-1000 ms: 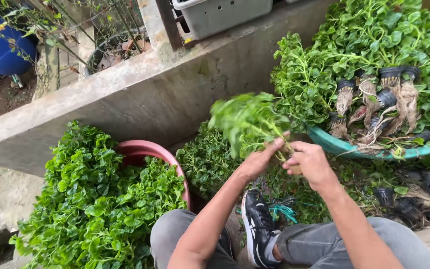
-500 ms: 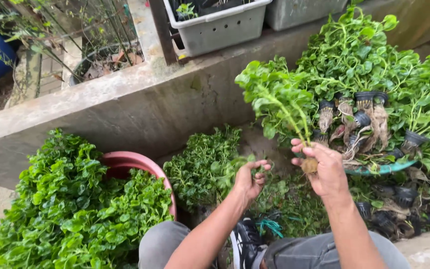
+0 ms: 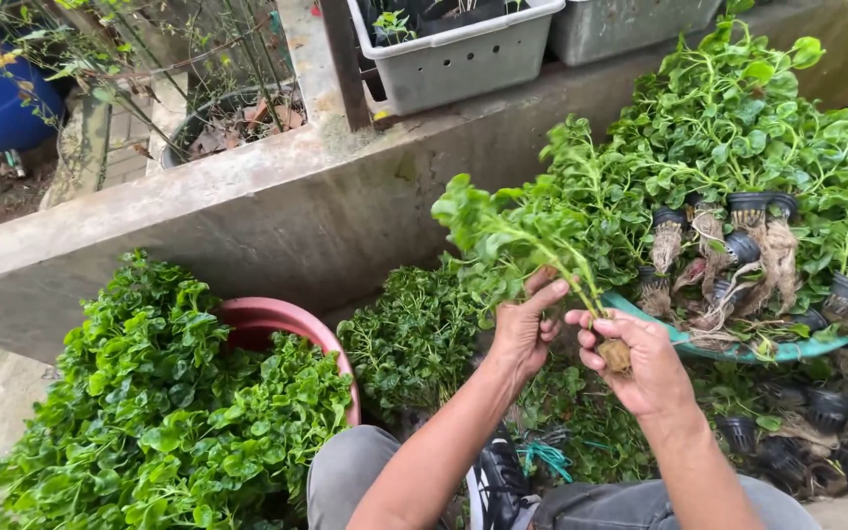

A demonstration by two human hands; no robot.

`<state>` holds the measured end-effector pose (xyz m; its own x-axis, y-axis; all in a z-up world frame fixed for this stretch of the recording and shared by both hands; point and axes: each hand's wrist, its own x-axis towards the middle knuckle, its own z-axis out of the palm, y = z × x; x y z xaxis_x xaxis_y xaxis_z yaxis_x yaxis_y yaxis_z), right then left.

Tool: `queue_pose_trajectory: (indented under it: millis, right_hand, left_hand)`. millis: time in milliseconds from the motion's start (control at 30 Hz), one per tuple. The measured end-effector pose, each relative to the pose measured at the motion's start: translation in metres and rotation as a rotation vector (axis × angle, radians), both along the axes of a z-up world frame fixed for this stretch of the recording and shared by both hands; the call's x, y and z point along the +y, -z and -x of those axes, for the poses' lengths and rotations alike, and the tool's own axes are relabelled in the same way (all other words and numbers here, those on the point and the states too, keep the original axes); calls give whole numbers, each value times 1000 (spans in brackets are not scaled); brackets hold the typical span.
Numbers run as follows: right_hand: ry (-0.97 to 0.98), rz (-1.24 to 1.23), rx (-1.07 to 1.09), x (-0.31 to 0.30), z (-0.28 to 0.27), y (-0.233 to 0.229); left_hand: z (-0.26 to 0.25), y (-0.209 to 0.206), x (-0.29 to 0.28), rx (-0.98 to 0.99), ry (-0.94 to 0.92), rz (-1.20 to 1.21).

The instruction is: The recorder is cleaning, sorting, and removing roots from bundles of green leafy vegetables (likely water spinach) at an outdoor washing station.

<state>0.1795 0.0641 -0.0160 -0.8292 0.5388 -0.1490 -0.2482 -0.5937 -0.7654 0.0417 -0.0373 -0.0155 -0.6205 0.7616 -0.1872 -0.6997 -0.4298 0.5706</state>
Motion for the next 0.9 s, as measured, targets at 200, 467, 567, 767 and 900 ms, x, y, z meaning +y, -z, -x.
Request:
queue_pose_trajectory:
  millis: [200,467,567,767,900]
  right_hand:
    - [-11,-34,-25,-2,0,0]
    - [35,10,153,3,-13,-23]
    - [69,-82,143,-6,-10,-23]
    - [95,-299,-329,-43,21,31]
    - [239,-1116,-357,-39,24,82]
  left_hand:
    - [15,20,3,-106,-8,-53]
    - [16,75,0,-57,-6,304]
    - [3,78,-7,151,99,592]
    - [3,97,3,-74,183,383]
    - [1,138,12,-119,236,247]
